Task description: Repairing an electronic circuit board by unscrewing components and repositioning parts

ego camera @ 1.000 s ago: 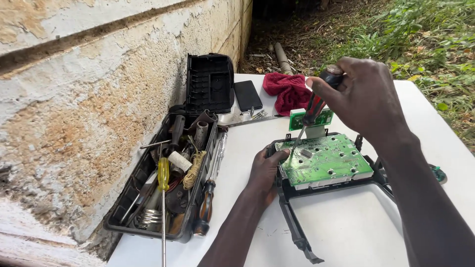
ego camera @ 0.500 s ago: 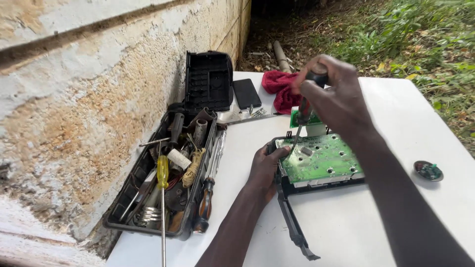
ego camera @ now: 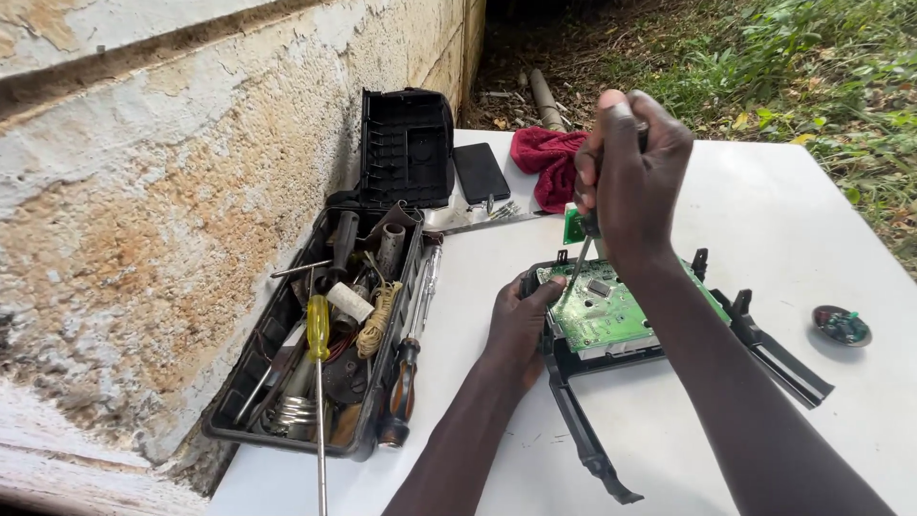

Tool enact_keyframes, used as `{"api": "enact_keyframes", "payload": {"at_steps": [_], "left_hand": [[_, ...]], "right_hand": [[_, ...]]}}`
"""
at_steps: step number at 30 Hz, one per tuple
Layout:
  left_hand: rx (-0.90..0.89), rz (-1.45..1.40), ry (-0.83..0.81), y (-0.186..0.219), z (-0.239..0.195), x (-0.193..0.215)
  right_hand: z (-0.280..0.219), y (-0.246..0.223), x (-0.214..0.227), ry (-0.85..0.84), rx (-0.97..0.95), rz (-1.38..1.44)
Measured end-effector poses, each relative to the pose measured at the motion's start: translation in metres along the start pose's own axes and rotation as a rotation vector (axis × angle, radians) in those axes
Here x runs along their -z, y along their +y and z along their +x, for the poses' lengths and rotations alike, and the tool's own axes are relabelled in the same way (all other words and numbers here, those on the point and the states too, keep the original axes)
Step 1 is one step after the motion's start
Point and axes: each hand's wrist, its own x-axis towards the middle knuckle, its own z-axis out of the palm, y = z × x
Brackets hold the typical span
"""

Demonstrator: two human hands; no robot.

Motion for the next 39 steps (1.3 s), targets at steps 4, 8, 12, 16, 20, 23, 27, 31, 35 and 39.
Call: {"api": "enact_keyframes", "payload": {"at_steps": [4,8,12,16,20,23,27,31,35,39], "left_hand": [[0.063,-0.048,0.011,-0.010,0.017,0.008],[0.060,-0.030,0.017,-0.006,0.015,0.005],[0.071,-0.026,-0.001,-0.007,0.017,0.005],[0.078,-0.039,0.004,-0.008,0.016,0.004],[0.110,0.040,0.043,-0.004,0.015,0.006],[0.080,0.046,0.035,-0.006,0.015,0.005],[0.090,-0.010,0.015,-0.007,0.017,0.007],[0.119,-0.018,0.029,-0.001,0.011,0.002],[0.098,-0.038,-0.001,-0.005,0.014,0.005],[0.108,-0.037,0.011,-0.005,0.015,0.004]], "right_hand": [[0.001,-0.005,-0.001,0.050,-0.143,0.109],[0.012,-0.003,0.015,-0.261,-0.233,0.371],[0.016,0.006,0.022,-0.435,-0.231,0.454],[0.014,0.014,0.027,-0.229,-0.164,0.484],[0.017,0.015,0.037,-0.278,-0.216,0.394],[0.017,0.011,0.029,-0.295,-0.277,0.418],[0.010,0.011,0.010,-0.222,-0.214,0.433],[0.006,0.018,0.015,-0.191,-0.013,0.359],[0.014,0.017,0.023,-0.186,-0.153,0.361],[0.017,0.012,0.014,-0.173,-0.306,0.415]]}}
